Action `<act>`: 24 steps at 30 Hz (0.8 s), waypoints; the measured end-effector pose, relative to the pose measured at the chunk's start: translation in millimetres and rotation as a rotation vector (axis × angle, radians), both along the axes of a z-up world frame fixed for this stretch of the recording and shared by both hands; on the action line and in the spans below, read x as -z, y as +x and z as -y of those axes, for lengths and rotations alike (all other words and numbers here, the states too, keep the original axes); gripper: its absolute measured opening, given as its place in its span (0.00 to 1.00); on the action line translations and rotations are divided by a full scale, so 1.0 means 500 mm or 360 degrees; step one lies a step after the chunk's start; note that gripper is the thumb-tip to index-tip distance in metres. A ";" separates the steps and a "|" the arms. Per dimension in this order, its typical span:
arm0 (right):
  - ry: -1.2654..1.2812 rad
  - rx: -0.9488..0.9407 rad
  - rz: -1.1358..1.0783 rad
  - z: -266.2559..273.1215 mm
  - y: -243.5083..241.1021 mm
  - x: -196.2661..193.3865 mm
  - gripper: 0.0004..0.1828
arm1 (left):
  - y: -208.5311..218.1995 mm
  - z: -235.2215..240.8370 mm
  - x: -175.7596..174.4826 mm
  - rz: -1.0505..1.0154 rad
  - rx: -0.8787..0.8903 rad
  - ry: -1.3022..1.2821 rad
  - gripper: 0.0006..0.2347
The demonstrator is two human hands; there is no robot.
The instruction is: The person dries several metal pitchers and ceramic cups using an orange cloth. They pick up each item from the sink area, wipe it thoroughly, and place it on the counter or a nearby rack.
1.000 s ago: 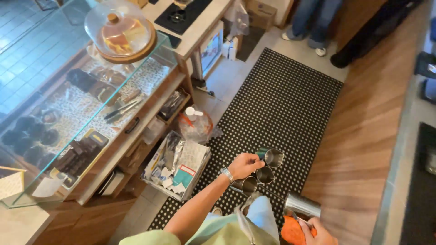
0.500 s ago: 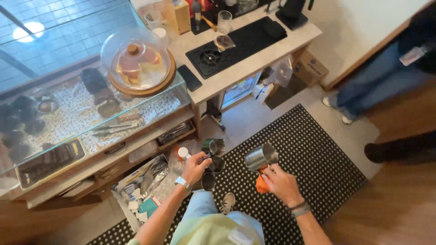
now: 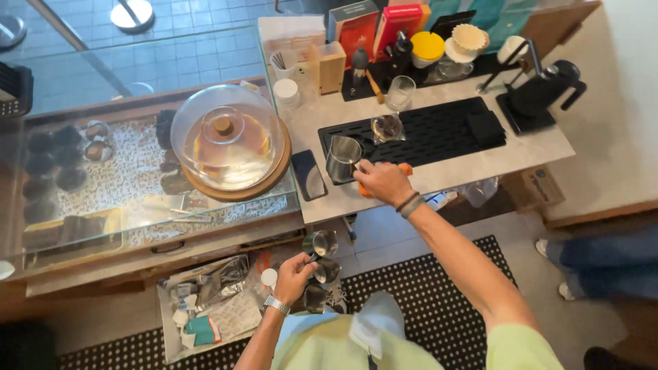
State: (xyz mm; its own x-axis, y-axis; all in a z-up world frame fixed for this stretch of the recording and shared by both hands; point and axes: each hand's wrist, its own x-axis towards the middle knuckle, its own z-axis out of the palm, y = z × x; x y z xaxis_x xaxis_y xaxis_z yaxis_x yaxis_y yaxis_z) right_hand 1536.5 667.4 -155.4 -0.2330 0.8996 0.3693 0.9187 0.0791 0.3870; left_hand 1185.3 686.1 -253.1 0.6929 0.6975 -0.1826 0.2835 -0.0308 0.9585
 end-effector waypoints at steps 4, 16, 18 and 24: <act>0.0133 -0.0168 0.0130 -0.195 0.098 0.086 0.10 | 0.068 -0.003 -0.074 -0.0066 -0.0154 0.0028 0.09; -0.0005 -0.0458 -0.0083 -0.553 0.180 0.274 0.06 | 0.115 0.089 -0.060 0.0075 -0.1229 0.0044 0.11; 0.0010 -0.0359 -0.0085 -0.540 0.181 0.284 0.03 | 0.134 0.116 -0.051 0.0101 -0.1376 0.0053 0.13; -0.0139 0.0120 -0.0273 -0.357 0.079 0.172 0.27 | 0.189 0.157 -0.054 0.0045 -0.1514 -0.0053 0.09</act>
